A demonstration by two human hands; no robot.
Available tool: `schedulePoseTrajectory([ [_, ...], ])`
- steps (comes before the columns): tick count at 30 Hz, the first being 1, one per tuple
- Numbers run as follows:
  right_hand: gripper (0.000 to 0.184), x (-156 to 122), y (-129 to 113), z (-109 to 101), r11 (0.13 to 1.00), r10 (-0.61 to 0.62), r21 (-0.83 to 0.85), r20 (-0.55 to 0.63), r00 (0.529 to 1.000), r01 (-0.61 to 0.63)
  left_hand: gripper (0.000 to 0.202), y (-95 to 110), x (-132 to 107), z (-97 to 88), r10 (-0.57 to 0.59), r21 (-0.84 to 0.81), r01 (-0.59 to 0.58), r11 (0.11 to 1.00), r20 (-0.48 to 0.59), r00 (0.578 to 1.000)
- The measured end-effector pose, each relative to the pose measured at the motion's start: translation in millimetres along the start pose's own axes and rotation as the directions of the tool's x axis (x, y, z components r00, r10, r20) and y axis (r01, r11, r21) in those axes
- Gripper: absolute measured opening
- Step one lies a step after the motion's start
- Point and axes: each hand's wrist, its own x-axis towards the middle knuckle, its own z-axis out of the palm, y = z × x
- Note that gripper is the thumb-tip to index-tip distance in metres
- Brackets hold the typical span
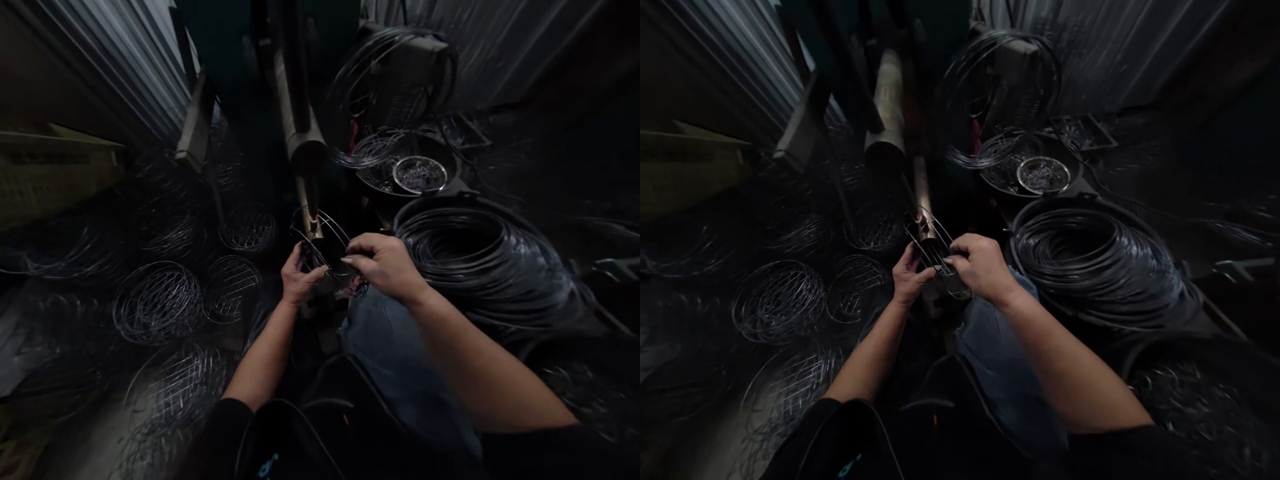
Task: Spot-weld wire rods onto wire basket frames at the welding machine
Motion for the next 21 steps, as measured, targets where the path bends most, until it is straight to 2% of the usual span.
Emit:
schedulePoseTrajectory([
  [5, 0.01, -1, -5, 11, 0.994, -0.106, -0.041, -0.032, 0.994, 0.105, 0.082, -2, 7, -0.2, 0.008, -0.118, -0.01, 0.993, -0.014, 1.0],
  [9, 0.01, -3, -7, 16, 0.967, -0.184, -0.193, -0.07, 0.98, 0.168, 0.082, -3, 8, -0.9, 0.003, -0.116, -0.008, 0.993, -0.041, 0.999],
  [12, 0.01, -4, -6, 18, 0.95, -0.197, -0.26, -0.071, 0.978, 0.172, 0.083, -9, 10, -1.0, 0.022, -0.105, -0.028, 0.994, -0.051, 0.998],
  [21, 0.008, 0, 1, 21, 0.937, -0.19, -0.317, -0.116, 0.975, 0.145, 0.085, -23, 22, 0.9, 0.098, -0.055, -0.101, 0.993, -0.058, 0.994],
])
